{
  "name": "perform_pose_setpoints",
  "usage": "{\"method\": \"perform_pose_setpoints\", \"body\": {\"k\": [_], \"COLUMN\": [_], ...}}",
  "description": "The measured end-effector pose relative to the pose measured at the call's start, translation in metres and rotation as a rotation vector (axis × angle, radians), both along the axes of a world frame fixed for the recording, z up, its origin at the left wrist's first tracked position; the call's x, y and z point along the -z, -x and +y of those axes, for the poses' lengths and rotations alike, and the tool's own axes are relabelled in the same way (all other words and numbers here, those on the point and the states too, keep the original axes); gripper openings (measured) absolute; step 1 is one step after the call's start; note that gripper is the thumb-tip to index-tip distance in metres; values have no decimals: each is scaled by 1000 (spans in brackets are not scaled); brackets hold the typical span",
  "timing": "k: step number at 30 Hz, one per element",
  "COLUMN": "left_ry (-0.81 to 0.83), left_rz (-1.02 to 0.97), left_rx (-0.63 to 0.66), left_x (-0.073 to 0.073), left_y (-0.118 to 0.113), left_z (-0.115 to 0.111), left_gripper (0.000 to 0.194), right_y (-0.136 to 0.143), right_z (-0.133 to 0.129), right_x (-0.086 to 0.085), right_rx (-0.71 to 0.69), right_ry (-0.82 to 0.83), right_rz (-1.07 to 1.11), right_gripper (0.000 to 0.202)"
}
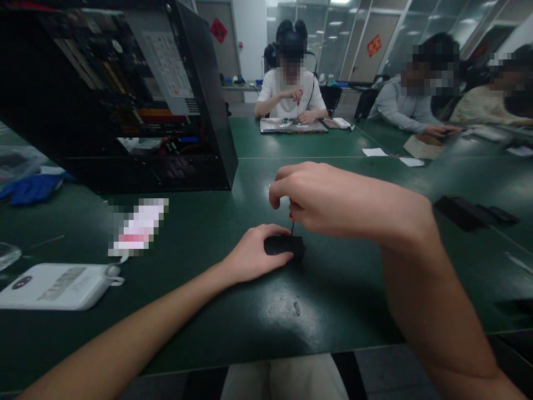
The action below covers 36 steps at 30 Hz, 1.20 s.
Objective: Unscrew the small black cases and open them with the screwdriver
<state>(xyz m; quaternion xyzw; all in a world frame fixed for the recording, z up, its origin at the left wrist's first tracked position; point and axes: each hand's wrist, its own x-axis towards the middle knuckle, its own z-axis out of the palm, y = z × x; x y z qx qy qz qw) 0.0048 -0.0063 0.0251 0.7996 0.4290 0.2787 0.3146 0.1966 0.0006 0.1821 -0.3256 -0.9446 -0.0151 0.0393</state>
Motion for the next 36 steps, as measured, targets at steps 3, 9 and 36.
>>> {"method": "perform_pose_setpoints", "body": {"k": [3, 9, 36], "left_ry": [1, 4, -153], "left_rz": [-2, -9, 159], "left_rx": [-5, 3, 305], "left_x": [0, 0, -18], "left_y": [0, 0, 24], "left_z": [0, 0, 14], "left_gripper": [40, 37, 40], "right_y": [-3, 0, -54], "right_z": [0, 3, 11], "right_x": [0, 2, 9], "right_rx": [-52, 21, 135], "right_ry": [22, 17, 432], "right_rz": [41, 42, 27], "right_gripper": [27, 27, 29]}}
